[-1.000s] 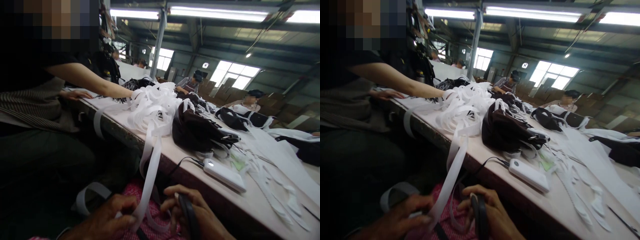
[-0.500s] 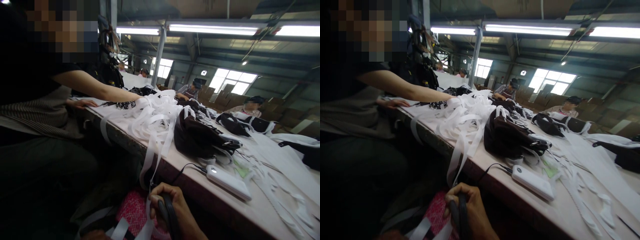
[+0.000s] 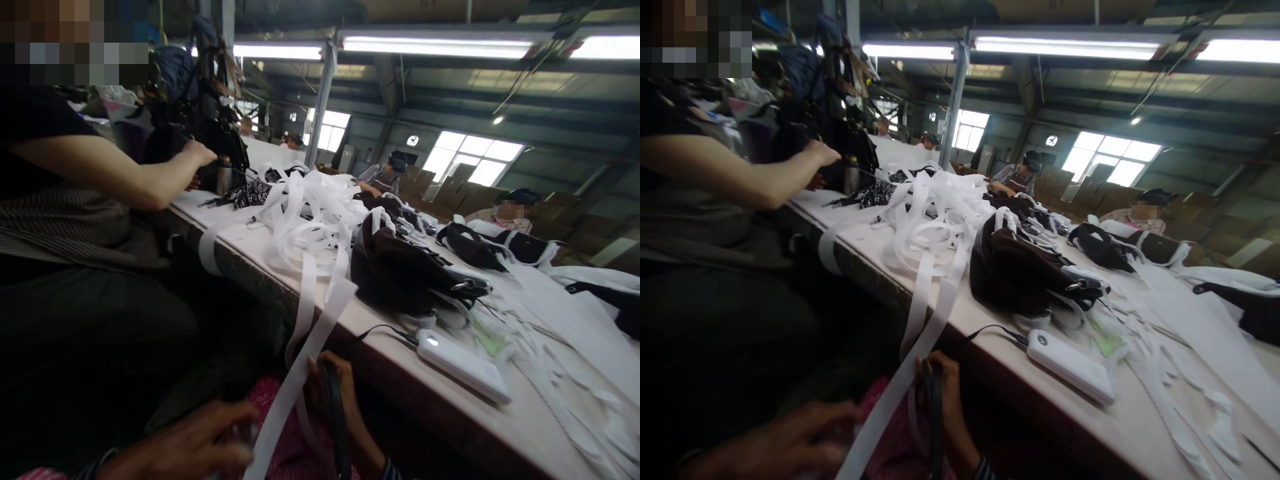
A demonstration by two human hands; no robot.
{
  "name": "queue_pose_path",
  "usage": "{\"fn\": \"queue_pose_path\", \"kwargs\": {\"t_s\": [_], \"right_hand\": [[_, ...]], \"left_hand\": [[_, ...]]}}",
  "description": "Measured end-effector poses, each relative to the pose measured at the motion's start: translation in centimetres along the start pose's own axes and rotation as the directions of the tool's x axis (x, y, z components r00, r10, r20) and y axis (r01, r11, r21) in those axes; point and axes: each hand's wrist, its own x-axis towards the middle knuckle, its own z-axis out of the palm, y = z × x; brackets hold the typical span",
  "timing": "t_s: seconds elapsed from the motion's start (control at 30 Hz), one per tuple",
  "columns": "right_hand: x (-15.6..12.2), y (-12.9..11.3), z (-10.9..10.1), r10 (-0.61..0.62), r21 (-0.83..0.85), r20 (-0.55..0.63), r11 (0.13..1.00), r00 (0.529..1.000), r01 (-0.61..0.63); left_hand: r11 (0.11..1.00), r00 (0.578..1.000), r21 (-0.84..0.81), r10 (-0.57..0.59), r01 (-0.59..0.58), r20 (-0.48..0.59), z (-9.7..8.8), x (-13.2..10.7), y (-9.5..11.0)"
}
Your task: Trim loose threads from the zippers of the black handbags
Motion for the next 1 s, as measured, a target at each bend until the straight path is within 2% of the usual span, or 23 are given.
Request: {"fn": "queue_pose_path", "kwargs": {"t_s": [0.07, 0.2, 0.27, 0.33, 0.4, 0.47, 0.57, 0.63, 0.7, 0.8, 0.9, 1.0], "right_hand": [[0.0, -0.1, 1.1, -0.019, 0.018, 0.024, 1.000, 1.000, 0.019], [-1.2, -1.8, 1.9, -0.107, -0.050, 0.094, 0.992, 0.990, 0.112], [-2.0, -2.8, 2.0, -0.134, -0.090, 0.134, 0.985, 0.982, 0.147], [-2.7, -3.6, 1.7, -0.120, -0.130, 0.197, 0.980, 0.973, 0.147], [-3.5, -4.3, 1.1, -0.076, -0.180, 0.253, 0.976, 0.964, 0.124], [-4.4, -5.2, -0.1, -0.028, -0.230, 0.272, 0.969, 0.962, 0.093], [-6.1, -6.9, -3.1, -0.040, -0.282, 0.218, 0.954, 0.975, 0.102], [-7.1, -8.2, -5.4, -0.112, -0.330, 0.127, 0.932, 0.986, 0.148], [-7.6, -9.3, -7.6, -0.162, -0.397, 0.085, 0.899, 0.983, 0.183], [-7.9, -10.8, -10.0, -0.131, -0.458, 0.072, 0.876, 0.989, 0.150], [-8.0, -12.5, -11.3, -0.106, -0.369, -0.030, 0.925, 0.994, 0.088], [-7.9, -14.1, -11.6, -0.126, -0.223, -0.069, 0.969, 0.990, 0.107]], "left_hand": [[0.998, 0.993, -0.040, -0.055, 0.052, -0.100, -0.9, 2.8, 2.1], [0.987, 0.964, -0.074, 0.118, -0.139, -0.237, 0.3, 8.6, 6.3], [0.954, 0.951, -0.220, 0.142, -0.205, -0.274, 1.2, 10.6, 7.8], [0.861, 0.959, -0.464, 0.086, -0.208, -0.270, 1.3, 11.7, 9.1], [0.723, 0.970, -0.662, 0.045, -0.195, -0.237, 0.8, 11.8, 10.2], [0.618, 0.975, -0.759, 0.055, -0.203, -0.216, -0.2, 11.2, 10.8], [0.546, 0.967, -0.799, 0.115, -0.252, -0.227, -1.2, 9.9, 10.6], [0.552, 0.966, -0.793, 0.114, -0.256, -0.232, -1.4, 9.1, 9.9], [0.561, 0.974, -0.799, 0.079, -0.219, -0.211, -1.2, 8.5, 9.3], [0.563, 0.975, -0.802, 0.028, -0.199, -0.222, -0.5, 8.1, 9.2], [0.618, 0.961, -0.753, 0.015, -0.226, -0.276, 0.2, 8.0, 9.8], [0.650, 0.983, -0.744, 0.031, -0.158, -0.181, 0.9, 8.1, 10.7]]}}
